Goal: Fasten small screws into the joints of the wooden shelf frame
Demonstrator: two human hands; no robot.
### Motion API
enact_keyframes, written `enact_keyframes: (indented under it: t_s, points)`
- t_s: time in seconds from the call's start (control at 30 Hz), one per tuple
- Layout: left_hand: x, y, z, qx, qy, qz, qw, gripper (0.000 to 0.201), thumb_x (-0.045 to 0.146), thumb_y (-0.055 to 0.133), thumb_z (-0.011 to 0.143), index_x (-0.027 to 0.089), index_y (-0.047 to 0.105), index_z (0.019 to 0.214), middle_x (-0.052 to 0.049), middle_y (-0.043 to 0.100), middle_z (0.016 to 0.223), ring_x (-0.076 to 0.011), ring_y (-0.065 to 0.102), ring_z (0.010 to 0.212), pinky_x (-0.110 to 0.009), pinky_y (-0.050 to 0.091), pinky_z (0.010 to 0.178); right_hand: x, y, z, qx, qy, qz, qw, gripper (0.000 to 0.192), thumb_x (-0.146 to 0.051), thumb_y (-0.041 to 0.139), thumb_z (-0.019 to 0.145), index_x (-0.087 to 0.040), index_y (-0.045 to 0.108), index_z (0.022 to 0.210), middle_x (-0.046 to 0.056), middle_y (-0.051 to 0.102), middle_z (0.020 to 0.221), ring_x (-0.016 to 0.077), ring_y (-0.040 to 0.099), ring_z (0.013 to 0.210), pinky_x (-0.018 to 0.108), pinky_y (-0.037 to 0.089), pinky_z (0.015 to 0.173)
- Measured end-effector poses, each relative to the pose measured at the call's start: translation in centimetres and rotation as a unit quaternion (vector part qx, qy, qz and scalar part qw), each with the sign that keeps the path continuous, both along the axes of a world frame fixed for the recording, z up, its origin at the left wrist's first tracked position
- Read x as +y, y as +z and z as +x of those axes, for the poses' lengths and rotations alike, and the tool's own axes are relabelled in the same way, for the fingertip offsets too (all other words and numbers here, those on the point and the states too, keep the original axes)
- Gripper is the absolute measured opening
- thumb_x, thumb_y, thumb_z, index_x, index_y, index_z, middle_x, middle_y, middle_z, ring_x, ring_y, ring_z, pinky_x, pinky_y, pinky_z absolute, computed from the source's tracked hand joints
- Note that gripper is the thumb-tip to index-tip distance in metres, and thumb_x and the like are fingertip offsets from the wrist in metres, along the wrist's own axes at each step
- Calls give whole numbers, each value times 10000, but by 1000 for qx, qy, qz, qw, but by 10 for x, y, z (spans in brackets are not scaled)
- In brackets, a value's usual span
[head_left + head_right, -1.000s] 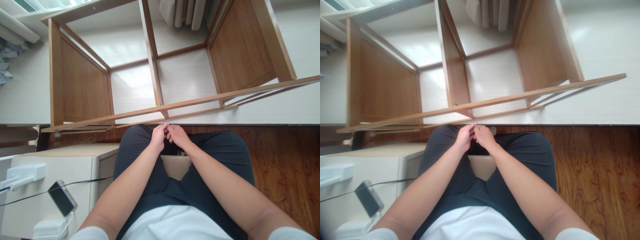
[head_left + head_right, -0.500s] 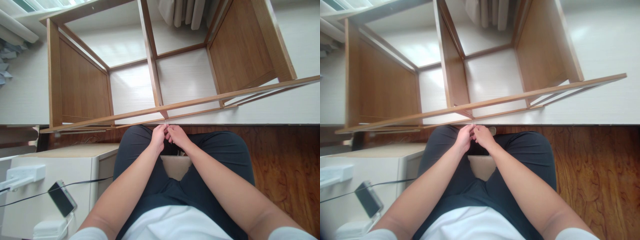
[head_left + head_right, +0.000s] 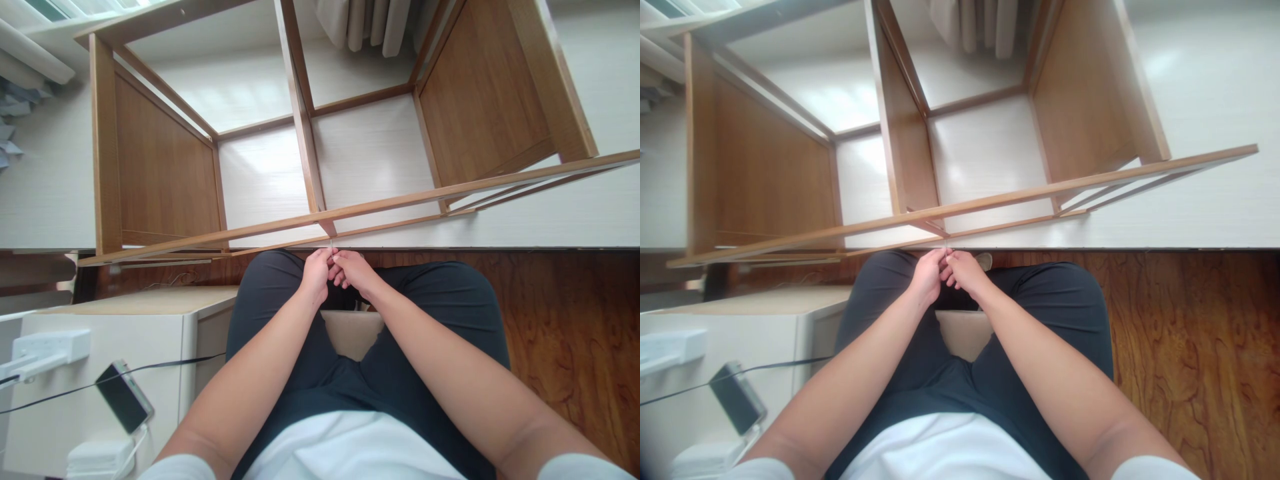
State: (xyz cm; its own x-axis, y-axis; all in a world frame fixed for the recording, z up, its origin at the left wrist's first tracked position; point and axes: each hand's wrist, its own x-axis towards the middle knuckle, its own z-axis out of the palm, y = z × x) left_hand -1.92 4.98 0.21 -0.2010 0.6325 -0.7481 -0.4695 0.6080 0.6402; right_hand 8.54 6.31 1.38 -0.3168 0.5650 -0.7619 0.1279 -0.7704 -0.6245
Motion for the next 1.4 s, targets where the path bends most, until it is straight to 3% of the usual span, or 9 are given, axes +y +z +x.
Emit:
enact_keyframes:
  t_s: [0.17,0.47,0.57,0.67,0.8,0.97,1.17,1.4]
  points:
    - [1,3,0,-6,0,-9,1000,264,347,817,695,135,710,809,-46,681,743,-119,587,580,-225,439,489,1,10,2,81,-54,-76,992,221,-191,473,1021,-170,553,815,-12,655,616,69,540,427,154,368,385]
    - [1,0,1,-9,6,-2,1000,199,304,787,744,129,710,801,-37,670,708,-99,559,534,-225,447,501,0,6,1,62,-77,-63,993,241,-180,466,1013,-166,583,803,-11,641,576,75,525,402,155,336,367]
    - [1,2,1,-6,5,-9,1000,210,304,789,733,125,705,804,-21,637,676,-93,541,515,-212,405,463,0,6,1,85,-99,-95,987,247,-176,446,1015,-163,596,819,-8,632,567,87,523,402,173,344,382]
    - [2,6,1,-8,0,-21,1000,247,323,801,716,125,702,825,17,576,620,-78,479,462,-203,341,417,2,4,2,147,-134,-171,965,261,-187,430,1022,-157,588,817,-10,613,564,95,512,411,197,369,411]
    - [2,9,1,-5,0,-23,1000,236,316,785,726,119,708,830,19,569,616,-76,485,479,-198,359,445,6,2,3,250,-173,-289,908,307,-194,377,1029,-166,536,767,-14,559,542,98,466,406,206,344,422]
    - [2,8,1,15,-4,-26,1000,209,312,756,755,118,727,825,9,586,618,-75,491,500,-200,394,501,8,-2,5,326,-191,-349,858,295,-180,350,1014,-179,495,757,-20,500,541,96,428,410,198,316,426]
    - [2,5,0,24,-11,-18,999,248,340,788,729,112,734,810,-12,627,654,-97,548,576,-208,429,554,10,-6,7,349,-188,-367,841,230,-160,376,956,-201,445,740,-25,466,521,107,391,399,207,318,420]
    - [1,2,-1,32,-19,-10,999,259,362,795,738,119,733,808,-15,631,656,-96,538,568,-210,427,540,10,-9,6,340,-188,-359,849,218,-147,391,921,-201,445,716,-29,459,511,103,383,383,205,315,410]
